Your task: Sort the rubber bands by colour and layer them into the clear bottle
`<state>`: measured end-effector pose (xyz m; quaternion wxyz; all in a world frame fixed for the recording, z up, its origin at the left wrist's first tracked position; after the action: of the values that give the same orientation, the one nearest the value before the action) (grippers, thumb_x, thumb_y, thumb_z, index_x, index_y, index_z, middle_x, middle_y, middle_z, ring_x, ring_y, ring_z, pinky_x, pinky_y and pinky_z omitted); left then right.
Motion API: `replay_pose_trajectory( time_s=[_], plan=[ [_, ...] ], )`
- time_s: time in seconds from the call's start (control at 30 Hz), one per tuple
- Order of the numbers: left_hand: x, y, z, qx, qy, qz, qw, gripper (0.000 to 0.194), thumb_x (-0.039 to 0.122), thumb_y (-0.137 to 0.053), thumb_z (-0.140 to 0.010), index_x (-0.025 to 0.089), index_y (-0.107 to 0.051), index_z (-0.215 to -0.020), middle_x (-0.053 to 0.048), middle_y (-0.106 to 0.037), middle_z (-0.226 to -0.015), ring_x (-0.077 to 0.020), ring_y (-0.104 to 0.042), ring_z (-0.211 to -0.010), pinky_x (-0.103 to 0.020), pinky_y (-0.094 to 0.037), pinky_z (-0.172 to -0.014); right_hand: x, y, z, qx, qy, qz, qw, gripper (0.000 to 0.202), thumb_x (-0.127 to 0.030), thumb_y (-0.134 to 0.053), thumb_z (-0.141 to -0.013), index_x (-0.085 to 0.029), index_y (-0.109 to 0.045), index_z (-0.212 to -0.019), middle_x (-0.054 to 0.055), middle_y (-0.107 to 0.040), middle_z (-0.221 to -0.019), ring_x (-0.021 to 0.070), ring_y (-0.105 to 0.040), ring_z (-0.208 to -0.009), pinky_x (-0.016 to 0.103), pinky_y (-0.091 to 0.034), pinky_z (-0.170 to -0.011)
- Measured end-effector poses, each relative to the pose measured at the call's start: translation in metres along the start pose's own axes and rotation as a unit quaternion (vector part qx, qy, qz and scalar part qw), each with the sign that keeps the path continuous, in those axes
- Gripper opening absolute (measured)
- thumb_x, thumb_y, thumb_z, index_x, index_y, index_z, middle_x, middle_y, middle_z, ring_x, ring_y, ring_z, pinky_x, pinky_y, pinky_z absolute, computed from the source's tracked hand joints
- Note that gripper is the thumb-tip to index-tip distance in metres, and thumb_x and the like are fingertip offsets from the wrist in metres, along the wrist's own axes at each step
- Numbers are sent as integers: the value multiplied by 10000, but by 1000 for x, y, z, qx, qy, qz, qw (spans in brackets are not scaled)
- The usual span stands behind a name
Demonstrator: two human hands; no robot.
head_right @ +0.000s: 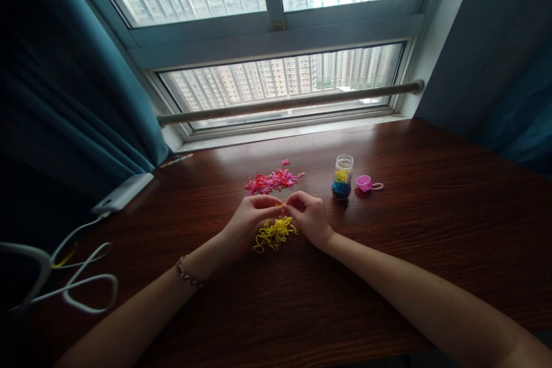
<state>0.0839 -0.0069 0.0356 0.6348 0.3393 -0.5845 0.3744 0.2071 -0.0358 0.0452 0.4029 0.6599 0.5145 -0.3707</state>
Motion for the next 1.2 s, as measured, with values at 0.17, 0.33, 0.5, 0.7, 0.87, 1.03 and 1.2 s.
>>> replay_pose_trajectory(
  time_s=[0.17,0.33,0.5,0.7,0.87,1.03,1.2],
  plan=[
    [7,3,2,32,-20,-28,999,239,271,-726,-610,95,-669,-761,-64,-682,-726,-159,-626,-677,-249,-488,-646,1,-3,-1,-16,-20,-51,998,153,-308,-641,-721,-159,-625,-751,26,-646,-690,160,-607,-640,269,-506,-612],
    [2,9,0,54,-12,-8,998,223,255,-729,-593,102,-656,-737,-48,-667,-689,-138,-604,-627,-242,-469,-616,6,-8,-3,-42,-40,-124,991,205,-326,-650,-712,-160,-636,-832,30,-656,-732,158,-619,-653,273,-514,-627],
    [-1,23,-6,74,-31,16,997,214,242,-745,-554,122,-639,-697,-14,-637,-669,-116,-581,-626,-241,-455,-641,13,2,-5,12,-45,-86,995,234,-348,-657,-701,-158,-626,-835,32,-650,-739,162,-615,-647,270,-504,-613],
    [18,29,-8,65,-71,-26,995,198,238,-739,-563,129,-649,-702,-24,-650,-711,-123,-587,-669,-258,-462,-685,-11,-13,1,-68,85,65,992,86,-225,-575,-786,-186,-651,-786,26,-647,-777,155,-591,-718,269,-471,-672],
    [50,24,-20,43,-121,-73,989,199,244,-734,-576,122,-661,-715,-49,-675,-757,-149,-613,-703,-288,-491,-693,-19,-18,5,-72,152,195,966,103,-164,-554,-798,-187,-646,-839,54,-643,-914,194,-532,-927,333,-421,-849],
    [98,-10,-48,-1,-190,-140,972,181,228,-714,-600,108,-671,-729,-60,-681,-749,-149,-624,-707,-284,-506,-706,-6,-22,4,-88,111,280,950,100,-215,-575,-792,-190,-655,-847,59,-636,-910,204,-501,-931,324,-432,-828],
    [143,-68,-79,-61,-303,-185,933,143,209,-687,-626,103,-661,-718,-45,-670,-710,-126,-614,-672,-244,-498,-669,-8,-33,10,-137,137,289,938,115,-238,-550,-816,-190,-655,-810,43,-627,-864,181,-499,-891,291,-426,-812]
  ],
)
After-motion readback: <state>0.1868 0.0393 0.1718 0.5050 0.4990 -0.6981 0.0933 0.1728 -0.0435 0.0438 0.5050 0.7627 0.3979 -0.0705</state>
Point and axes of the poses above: each hand's wrist, its own z-axis away from the middle knuckle, its own y-axis out of the back of the hand, x = y × z, the point moved 9 cm from there along -z, towards the middle knuckle
